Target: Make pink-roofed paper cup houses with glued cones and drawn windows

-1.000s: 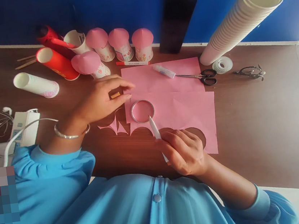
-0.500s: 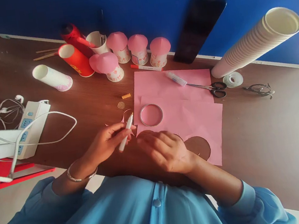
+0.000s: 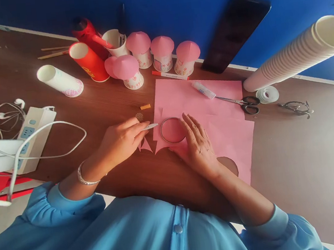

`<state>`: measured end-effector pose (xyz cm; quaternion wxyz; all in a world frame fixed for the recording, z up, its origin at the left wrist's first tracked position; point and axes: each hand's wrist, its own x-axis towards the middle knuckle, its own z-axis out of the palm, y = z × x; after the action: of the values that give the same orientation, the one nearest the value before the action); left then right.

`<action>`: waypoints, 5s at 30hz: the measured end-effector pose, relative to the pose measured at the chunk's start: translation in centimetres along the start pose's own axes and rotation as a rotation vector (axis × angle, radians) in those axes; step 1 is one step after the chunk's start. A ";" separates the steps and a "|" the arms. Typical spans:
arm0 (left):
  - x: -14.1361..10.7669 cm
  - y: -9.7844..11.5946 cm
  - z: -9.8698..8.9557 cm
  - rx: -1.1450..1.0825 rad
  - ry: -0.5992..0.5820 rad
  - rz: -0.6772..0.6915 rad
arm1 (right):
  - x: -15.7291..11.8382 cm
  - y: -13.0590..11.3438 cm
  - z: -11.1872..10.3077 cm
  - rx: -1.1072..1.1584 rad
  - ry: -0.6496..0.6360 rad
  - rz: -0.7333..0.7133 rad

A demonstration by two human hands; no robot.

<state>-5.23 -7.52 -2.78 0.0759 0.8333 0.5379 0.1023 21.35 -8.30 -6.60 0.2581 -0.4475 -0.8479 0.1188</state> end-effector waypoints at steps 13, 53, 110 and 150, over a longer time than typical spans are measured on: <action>0.8 -0.2 0.4 0.013 -0.026 0.048 | 1.1 0.7 0.7 0.015 -0.011 0.026; -0.8 1.1 -0.1 0.061 -0.084 0.105 | 2.0 0.6 0.4 0.026 -0.072 0.111; 5.4 -0.7 0.7 -0.556 0.208 -0.217 | 2.2 0.6 -0.3 0.206 -0.101 0.104; 3.3 -0.2 -0.5 -0.354 0.138 -0.280 | 0.1 -0.8 -4.1 0.277 -0.046 0.032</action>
<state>-4.25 -4.41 -2.10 0.1972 0.7153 0.6258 0.2403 22.93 -8.81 -2.79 0.2958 -0.4181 -0.8220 0.2489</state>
